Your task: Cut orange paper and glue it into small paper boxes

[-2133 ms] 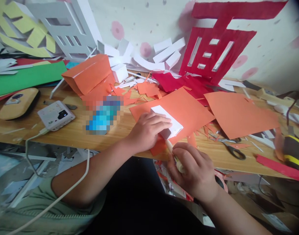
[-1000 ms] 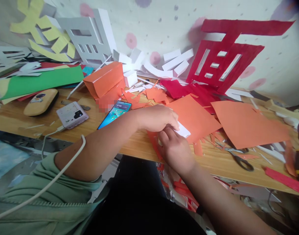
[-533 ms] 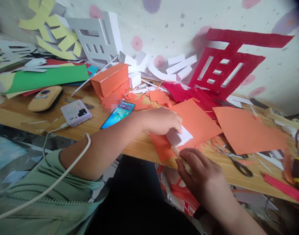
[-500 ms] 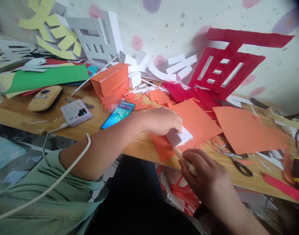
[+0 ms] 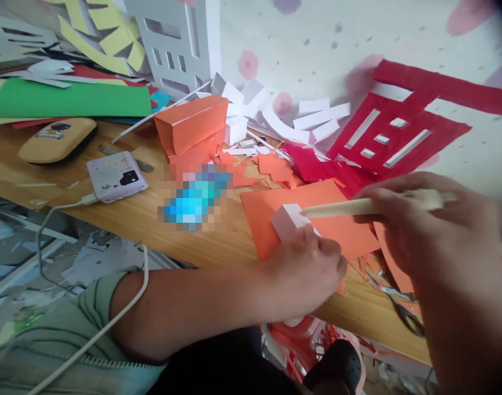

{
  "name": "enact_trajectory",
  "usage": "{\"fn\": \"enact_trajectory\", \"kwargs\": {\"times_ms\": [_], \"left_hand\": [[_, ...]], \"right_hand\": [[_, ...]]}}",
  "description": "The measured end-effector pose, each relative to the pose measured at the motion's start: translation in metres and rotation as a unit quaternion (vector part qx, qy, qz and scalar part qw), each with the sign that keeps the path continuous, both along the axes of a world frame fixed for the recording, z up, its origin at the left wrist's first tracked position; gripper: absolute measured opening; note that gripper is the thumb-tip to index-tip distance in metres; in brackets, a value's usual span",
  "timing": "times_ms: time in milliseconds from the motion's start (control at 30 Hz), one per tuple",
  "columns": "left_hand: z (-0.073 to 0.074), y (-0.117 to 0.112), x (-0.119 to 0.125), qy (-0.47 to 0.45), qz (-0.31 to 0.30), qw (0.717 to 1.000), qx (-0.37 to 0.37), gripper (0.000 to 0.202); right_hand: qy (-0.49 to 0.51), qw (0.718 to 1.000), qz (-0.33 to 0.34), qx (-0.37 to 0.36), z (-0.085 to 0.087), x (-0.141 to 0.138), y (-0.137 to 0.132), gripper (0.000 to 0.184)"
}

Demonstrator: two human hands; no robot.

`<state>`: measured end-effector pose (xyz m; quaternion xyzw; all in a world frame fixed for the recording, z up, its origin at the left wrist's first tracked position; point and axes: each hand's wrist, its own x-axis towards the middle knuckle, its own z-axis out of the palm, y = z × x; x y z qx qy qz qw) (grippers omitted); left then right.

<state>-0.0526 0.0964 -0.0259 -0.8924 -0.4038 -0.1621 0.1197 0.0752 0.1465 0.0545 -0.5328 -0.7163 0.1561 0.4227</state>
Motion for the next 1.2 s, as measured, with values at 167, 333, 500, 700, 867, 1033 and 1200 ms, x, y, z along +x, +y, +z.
{"fn": "enact_trajectory", "kwargs": {"times_ms": [167, 333, 500, 700, 867, 1033, 1200], "left_hand": [[-0.009, 0.000, 0.003, -0.001, 0.005, 0.995, 0.095, 0.025], [-0.011, 0.001, 0.001, -0.045, 0.012, 0.995, 0.084, 0.029], [-0.014, 0.000, 0.001, -0.039, 0.017, 0.994, 0.100, 0.030], [-0.019, 0.002, 0.002, -0.041, 0.029, 0.988, 0.145, 0.031], [-0.020, 0.004, 0.003, -0.060, 0.038, 0.985, 0.156, 0.031], [-0.021, 0.006, 0.001, -0.054, 0.032, 0.983, 0.172, 0.030], [-0.017, 0.009, -0.005, -0.023, 0.026, 0.983, 0.181, 0.029]], "right_hand": [[-0.171, 0.941, 0.276, -0.094, -0.005, -0.043, 0.042, 0.010], [-0.322, 0.840, 0.414, -0.136, -0.019, -0.058, 0.055, 0.015], [-0.377, 0.803, 0.448, -0.111, -0.020, -0.074, 0.070, 0.023], [-0.356, 0.806, 0.461, -0.110, -0.019, -0.098, 0.094, 0.027], [-0.374, 0.819, 0.426, -0.093, -0.015, -0.104, 0.113, 0.024], [-0.327, 0.867, 0.359, -0.111, -0.019, -0.097, 0.130, 0.020], [-0.252, 0.884, 0.335, -0.206, -0.036, -0.089, 0.140, 0.020]]}}
